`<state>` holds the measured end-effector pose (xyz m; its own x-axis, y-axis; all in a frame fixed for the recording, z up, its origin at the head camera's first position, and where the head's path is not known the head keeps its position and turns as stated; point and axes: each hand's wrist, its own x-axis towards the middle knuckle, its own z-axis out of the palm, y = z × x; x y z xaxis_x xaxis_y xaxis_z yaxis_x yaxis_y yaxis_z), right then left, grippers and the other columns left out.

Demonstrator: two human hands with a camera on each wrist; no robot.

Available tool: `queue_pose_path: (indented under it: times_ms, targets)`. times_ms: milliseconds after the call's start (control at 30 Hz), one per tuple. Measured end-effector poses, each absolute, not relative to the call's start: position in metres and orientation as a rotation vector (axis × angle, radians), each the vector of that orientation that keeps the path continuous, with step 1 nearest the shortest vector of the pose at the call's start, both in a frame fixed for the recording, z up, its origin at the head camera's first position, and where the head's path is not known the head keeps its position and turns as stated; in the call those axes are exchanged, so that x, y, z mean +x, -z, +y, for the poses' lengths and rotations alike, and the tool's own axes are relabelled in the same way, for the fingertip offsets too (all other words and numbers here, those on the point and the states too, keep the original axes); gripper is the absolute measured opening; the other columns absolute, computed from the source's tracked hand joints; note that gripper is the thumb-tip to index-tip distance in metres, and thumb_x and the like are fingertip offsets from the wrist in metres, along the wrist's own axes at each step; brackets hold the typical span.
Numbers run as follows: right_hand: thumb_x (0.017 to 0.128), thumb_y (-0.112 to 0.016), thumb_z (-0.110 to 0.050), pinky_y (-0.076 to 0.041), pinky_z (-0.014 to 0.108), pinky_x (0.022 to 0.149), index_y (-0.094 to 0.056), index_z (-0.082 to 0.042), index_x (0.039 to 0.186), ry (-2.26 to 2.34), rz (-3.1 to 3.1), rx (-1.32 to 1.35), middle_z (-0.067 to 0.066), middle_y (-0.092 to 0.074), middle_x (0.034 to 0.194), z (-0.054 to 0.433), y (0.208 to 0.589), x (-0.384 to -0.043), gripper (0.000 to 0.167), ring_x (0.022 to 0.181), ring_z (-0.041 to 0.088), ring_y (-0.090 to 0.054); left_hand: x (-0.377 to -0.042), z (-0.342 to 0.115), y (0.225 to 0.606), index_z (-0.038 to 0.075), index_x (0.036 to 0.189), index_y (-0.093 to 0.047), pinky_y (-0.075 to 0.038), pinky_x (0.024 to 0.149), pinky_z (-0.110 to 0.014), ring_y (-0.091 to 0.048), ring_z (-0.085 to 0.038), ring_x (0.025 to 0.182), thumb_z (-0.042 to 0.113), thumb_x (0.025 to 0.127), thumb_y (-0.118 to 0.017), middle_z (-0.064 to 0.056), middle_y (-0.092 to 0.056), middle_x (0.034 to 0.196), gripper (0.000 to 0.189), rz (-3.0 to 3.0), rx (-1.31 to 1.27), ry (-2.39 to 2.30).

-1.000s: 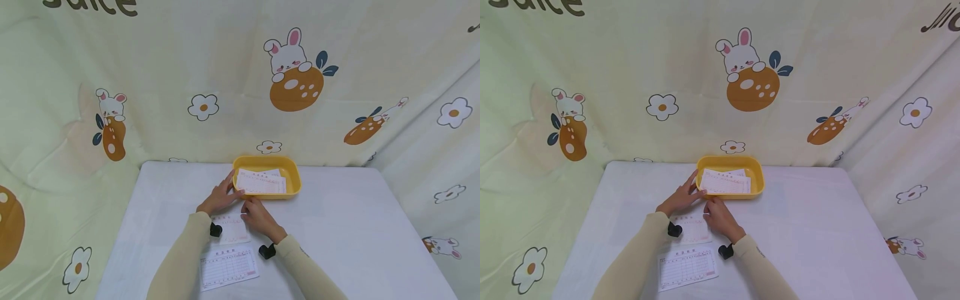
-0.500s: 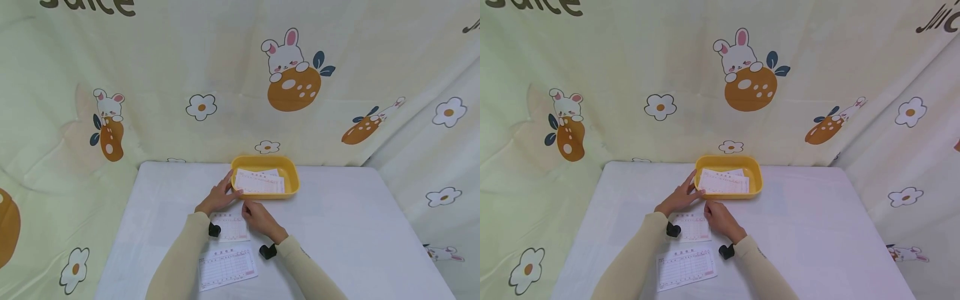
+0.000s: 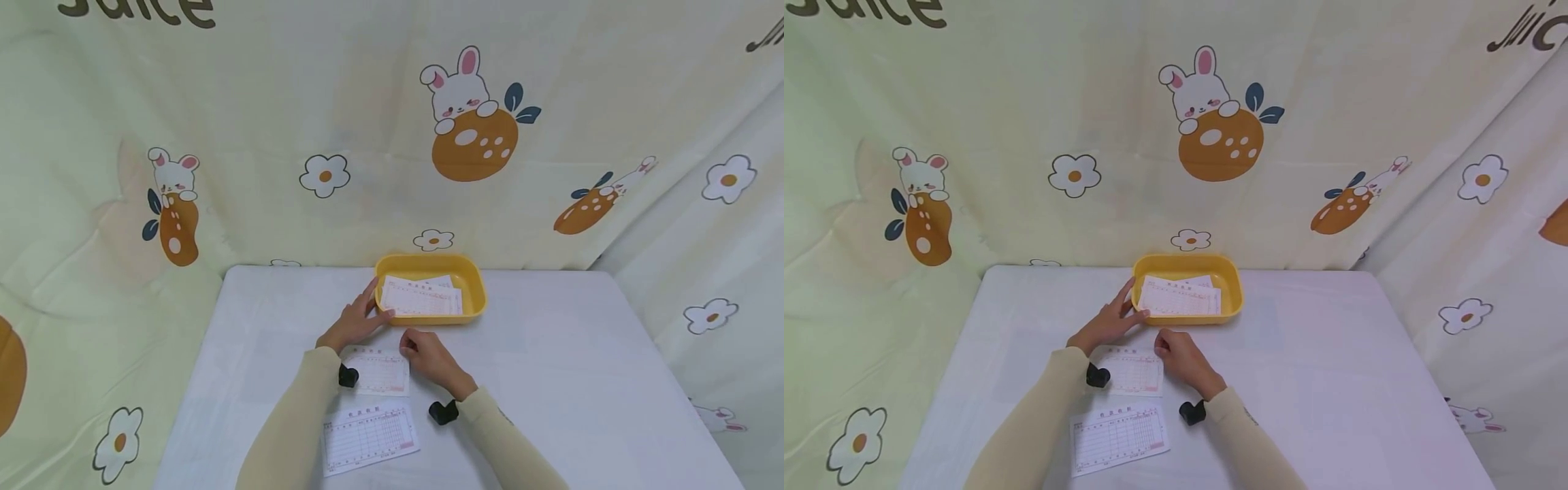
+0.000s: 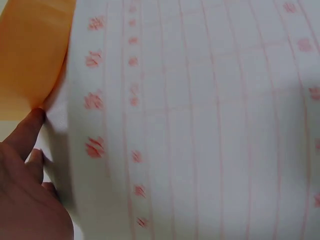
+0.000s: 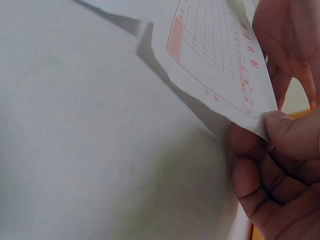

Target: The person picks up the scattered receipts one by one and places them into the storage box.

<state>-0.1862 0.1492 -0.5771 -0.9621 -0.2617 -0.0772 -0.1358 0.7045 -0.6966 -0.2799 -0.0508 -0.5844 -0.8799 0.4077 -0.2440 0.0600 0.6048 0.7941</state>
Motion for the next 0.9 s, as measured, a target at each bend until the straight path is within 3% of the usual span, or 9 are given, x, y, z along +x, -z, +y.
queue_pose_path:
  times_ms: [367,533,900]
  targets:
    - [0.102,-0.071,-0.002,-0.048,0.028,0.064,-0.067,-0.004,0.098,1.131,2.8,-0.309,-0.004,-0.059,0.081,0.181,0.567,-0.174,0.006,0.074,0.014,-0.054,-0.274,-0.054,0.575,0.038,0.173,-0.011,-0.005,0.13,-0.061,-0.015,-0.036,0.163,0.056,0.103,-0.066,-0.007,-0.034,0.173,0.092,2.403,0.338,-1.224]
    - [0.105,-0.069,-0.007,-0.048,0.028,0.064,-0.067,-0.003,0.1,1.124,2.812,-0.23,-0.003,-0.059,0.083,0.208,0.558,-0.164,0.006,0.075,0.015,-0.055,-0.276,-0.052,0.58,0.04,0.173,-0.009,-0.003,0.13,-0.061,-0.013,-0.036,0.163,0.058,0.102,-0.067,-0.006,-0.029,0.175,0.093,2.392,0.353,-1.223]
    - [0.102,-0.07,-0.001,-0.05,0.027,0.062,-0.066,-0.001,0.103,1.139,2.916,-0.031,0.003,-0.064,0.085,0.277,0.536,-0.139,0.005,0.075,0.02,-0.057,-0.277,-0.051,0.577,0.042,0.173,-0.008,-0.003,0.13,-0.06,-0.01,-0.036,0.164,0.06,0.102,-0.066,-0.004,-0.027,0.176,0.093,2.402,0.35,-1.202]
